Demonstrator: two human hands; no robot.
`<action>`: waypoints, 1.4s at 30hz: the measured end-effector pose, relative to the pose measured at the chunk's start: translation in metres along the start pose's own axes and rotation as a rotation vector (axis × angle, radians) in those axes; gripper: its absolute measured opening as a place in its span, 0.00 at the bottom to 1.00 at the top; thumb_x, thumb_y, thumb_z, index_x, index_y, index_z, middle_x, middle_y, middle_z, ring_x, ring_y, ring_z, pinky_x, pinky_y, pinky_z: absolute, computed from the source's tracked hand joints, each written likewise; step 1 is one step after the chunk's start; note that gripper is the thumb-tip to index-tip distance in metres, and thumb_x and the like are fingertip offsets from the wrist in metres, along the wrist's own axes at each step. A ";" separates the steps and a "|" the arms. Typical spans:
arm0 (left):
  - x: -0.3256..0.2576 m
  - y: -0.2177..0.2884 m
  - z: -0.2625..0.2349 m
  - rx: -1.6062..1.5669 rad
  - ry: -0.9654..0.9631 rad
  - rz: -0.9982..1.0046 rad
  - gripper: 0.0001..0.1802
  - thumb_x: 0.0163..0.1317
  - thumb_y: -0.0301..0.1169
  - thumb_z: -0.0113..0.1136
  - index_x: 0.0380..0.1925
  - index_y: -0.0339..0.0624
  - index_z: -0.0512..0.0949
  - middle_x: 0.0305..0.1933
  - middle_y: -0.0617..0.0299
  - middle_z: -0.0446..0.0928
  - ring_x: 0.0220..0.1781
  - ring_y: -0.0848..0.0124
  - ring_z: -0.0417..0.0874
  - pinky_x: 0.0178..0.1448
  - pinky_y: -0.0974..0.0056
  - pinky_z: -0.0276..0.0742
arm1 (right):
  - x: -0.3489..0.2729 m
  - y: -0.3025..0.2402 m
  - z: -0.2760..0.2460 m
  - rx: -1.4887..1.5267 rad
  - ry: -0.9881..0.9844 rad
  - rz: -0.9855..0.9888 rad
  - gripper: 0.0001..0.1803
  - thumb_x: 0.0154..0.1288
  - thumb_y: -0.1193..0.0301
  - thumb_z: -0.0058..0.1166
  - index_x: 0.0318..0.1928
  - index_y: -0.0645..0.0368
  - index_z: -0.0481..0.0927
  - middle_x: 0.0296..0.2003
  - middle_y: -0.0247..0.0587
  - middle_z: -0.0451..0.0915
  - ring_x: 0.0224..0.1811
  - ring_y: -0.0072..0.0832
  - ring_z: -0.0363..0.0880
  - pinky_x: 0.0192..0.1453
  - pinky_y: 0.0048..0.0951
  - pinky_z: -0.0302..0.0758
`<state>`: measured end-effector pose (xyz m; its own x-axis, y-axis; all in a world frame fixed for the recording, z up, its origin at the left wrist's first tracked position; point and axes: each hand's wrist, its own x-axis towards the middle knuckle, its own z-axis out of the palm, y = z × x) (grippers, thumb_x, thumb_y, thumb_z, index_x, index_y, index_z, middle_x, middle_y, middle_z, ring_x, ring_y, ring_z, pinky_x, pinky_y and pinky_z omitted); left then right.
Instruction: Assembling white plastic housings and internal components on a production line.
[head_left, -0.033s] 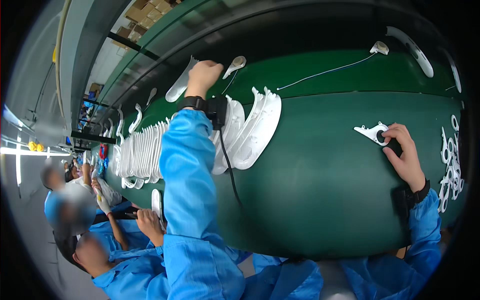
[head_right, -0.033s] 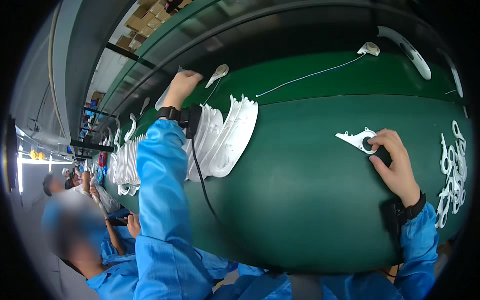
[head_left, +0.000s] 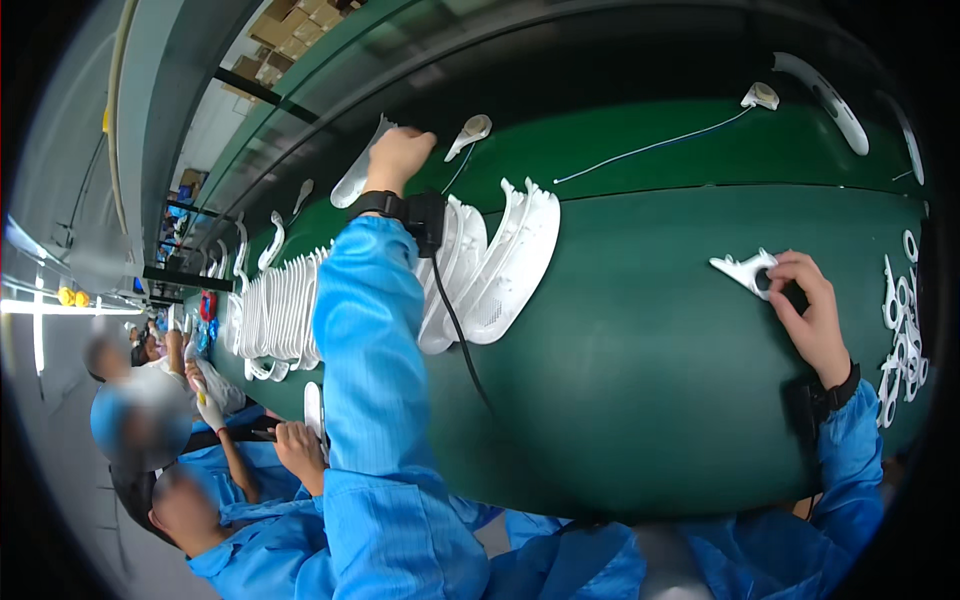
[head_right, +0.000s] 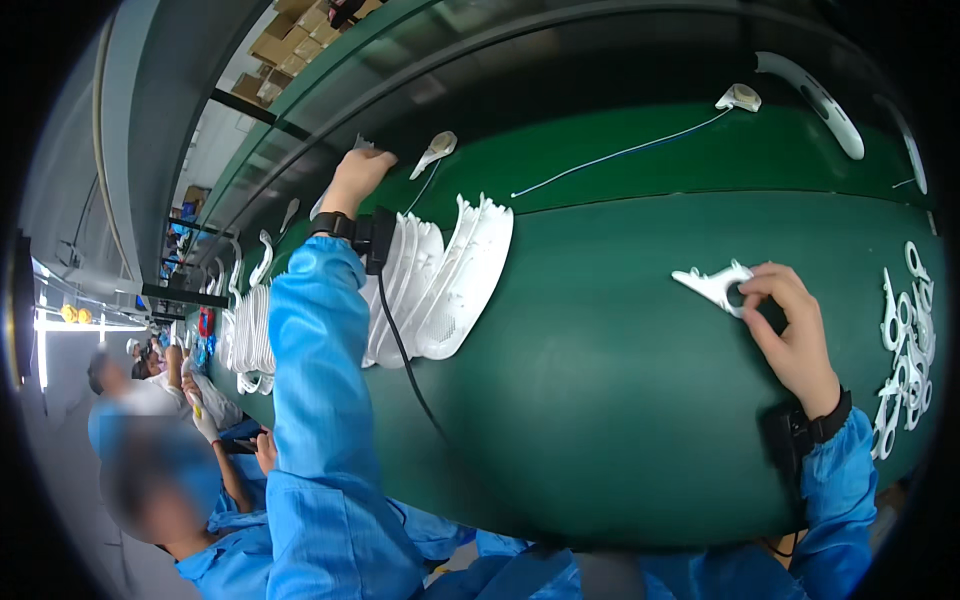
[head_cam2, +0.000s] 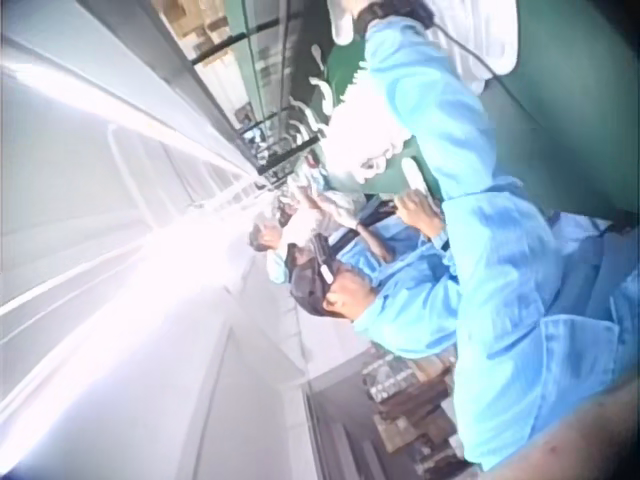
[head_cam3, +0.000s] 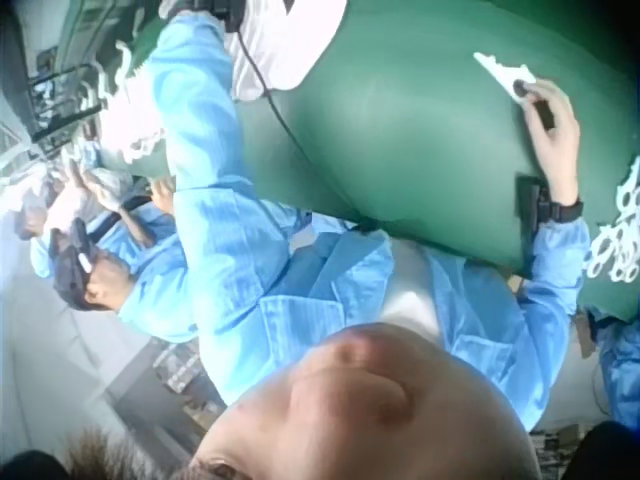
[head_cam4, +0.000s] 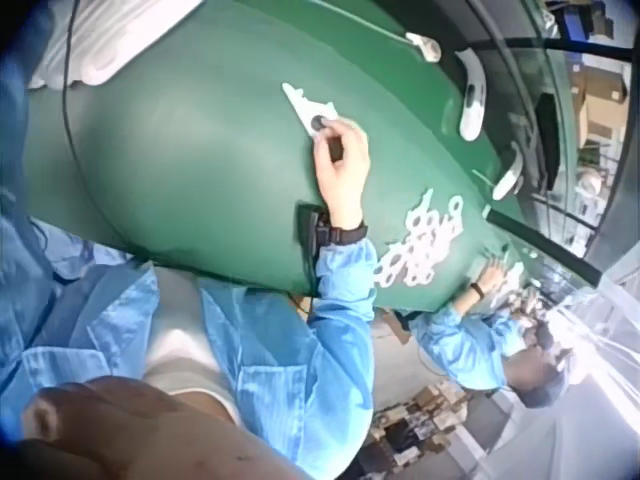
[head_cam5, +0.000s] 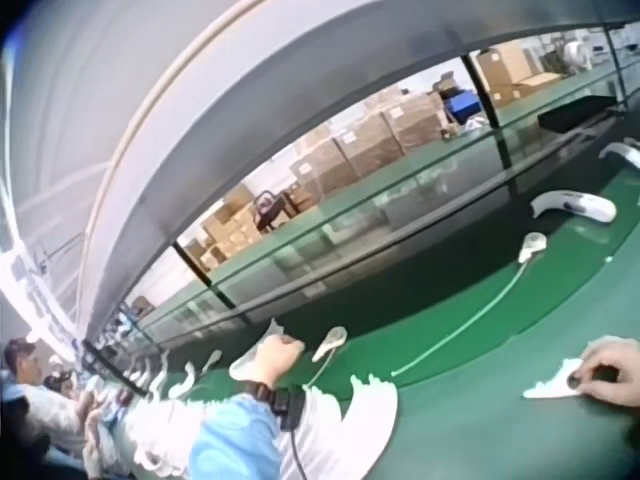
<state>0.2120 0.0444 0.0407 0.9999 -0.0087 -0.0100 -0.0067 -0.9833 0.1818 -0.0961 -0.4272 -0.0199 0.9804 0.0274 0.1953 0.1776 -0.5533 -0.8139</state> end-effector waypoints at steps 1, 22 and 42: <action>0.009 -0.006 0.000 0.082 -0.035 -0.083 0.26 0.52 0.50 0.55 0.43 0.47 0.86 0.50 0.46 0.82 0.56 0.49 0.80 0.62 0.56 0.73 | -0.001 0.006 0.002 0.068 0.032 0.105 0.15 0.48 0.86 0.57 0.40 0.64 0.78 0.39 0.44 0.76 0.45 0.39 0.75 0.55 0.34 0.71; 0.023 -0.054 0.022 0.343 0.142 -0.358 0.31 0.54 0.52 0.58 0.59 0.58 0.76 0.75 0.53 0.56 0.77 0.53 0.53 0.72 0.46 0.59 | 0.007 -0.005 0.002 -0.084 -0.072 -0.067 0.13 0.49 0.85 0.58 0.37 0.60 0.79 0.38 0.42 0.75 0.44 0.38 0.76 0.70 0.45 0.64; -0.070 0.077 -0.083 -0.645 0.038 0.224 0.23 0.59 0.28 0.49 0.54 0.32 0.79 0.45 0.64 0.79 0.44 0.75 0.74 0.51 0.72 0.65 | 0.007 -0.008 0.003 -0.034 -0.080 -0.175 0.15 0.46 0.84 0.60 0.38 0.61 0.80 0.35 0.42 0.80 0.44 0.42 0.78 0.66 0.46 0.68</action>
<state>0.1428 -0.0160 0.1370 0.9749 -0.1815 0.1290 -0.2176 -0.6533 0.7252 -0.0900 -0.4197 -0.0134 0.9386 0.1914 0.2871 0.3446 -0.5618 -0.7521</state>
